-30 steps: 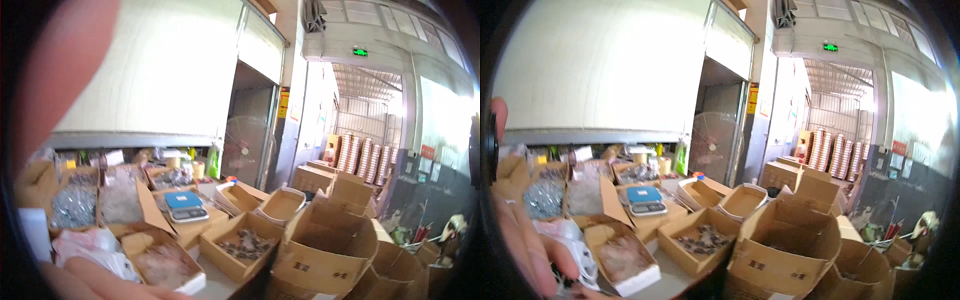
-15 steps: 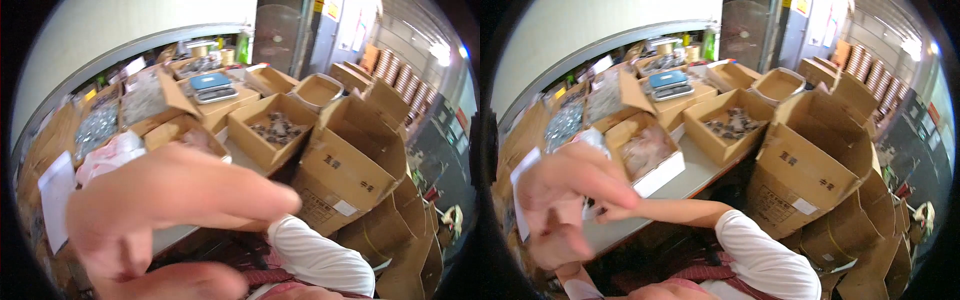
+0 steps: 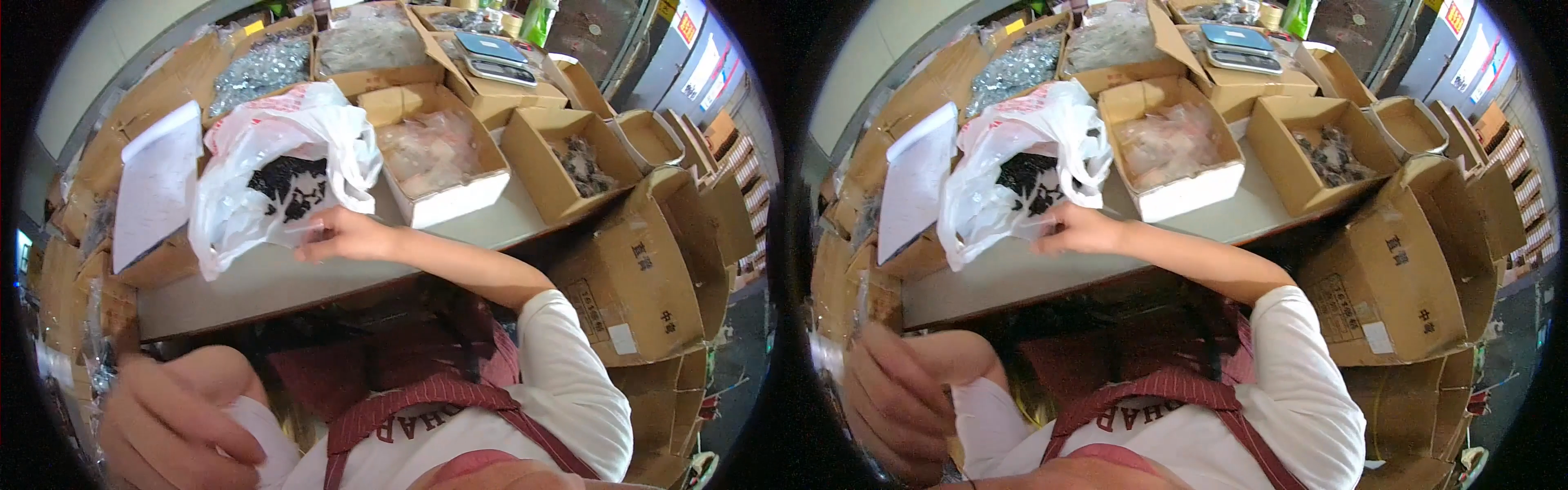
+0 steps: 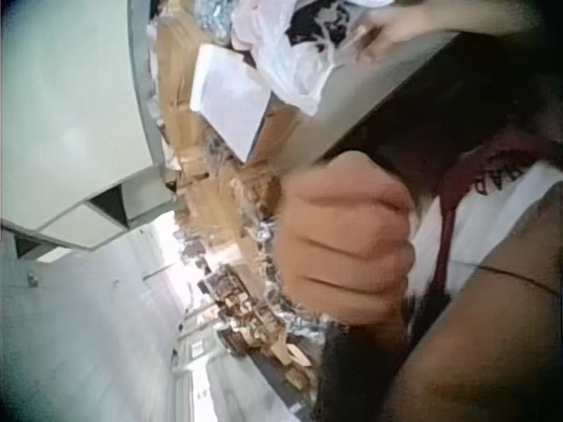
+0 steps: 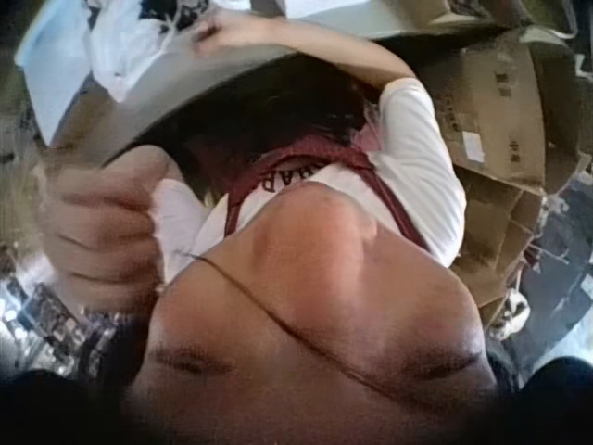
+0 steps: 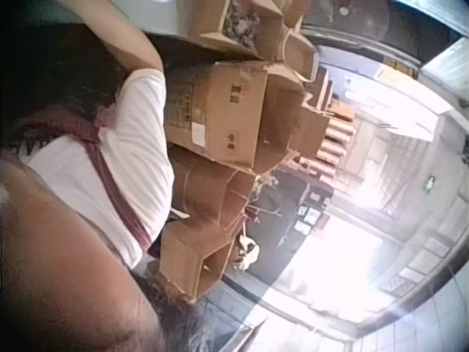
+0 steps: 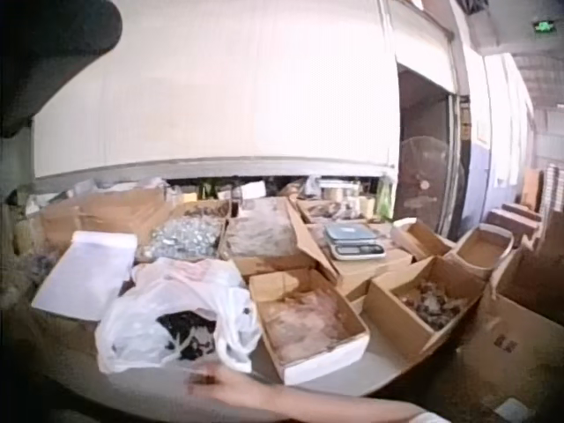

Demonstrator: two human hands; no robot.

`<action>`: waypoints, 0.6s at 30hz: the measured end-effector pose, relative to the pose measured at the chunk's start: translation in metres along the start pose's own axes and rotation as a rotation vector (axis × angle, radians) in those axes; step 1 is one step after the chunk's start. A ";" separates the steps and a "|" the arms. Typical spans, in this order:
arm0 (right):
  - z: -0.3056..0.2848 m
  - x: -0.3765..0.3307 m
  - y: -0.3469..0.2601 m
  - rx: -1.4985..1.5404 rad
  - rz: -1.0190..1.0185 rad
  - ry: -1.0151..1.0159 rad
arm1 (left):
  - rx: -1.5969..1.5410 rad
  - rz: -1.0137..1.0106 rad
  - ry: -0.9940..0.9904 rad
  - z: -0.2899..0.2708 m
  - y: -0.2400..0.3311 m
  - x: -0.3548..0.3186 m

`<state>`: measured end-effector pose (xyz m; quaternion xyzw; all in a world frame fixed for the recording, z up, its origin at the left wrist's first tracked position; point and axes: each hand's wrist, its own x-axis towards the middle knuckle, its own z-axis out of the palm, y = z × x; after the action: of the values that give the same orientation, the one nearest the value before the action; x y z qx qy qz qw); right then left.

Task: The person packs fasteners by picking up small plastic bags and placing black screws into each bag by hand.

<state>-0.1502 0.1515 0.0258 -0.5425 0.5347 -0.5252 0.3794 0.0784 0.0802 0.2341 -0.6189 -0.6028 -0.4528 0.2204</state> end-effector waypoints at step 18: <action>-0.089 -0.005 -0.195 -0.212 -0.455 0.586 | 0.427 -0.880 0.682 -0.060 -0.153 0.004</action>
<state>-0.2014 0.1969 0.2295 -0.5104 0.5379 -0.6705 0.0263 -0.0846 0.0600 0.2249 -0.0725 -0.7756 -0.5436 0.3126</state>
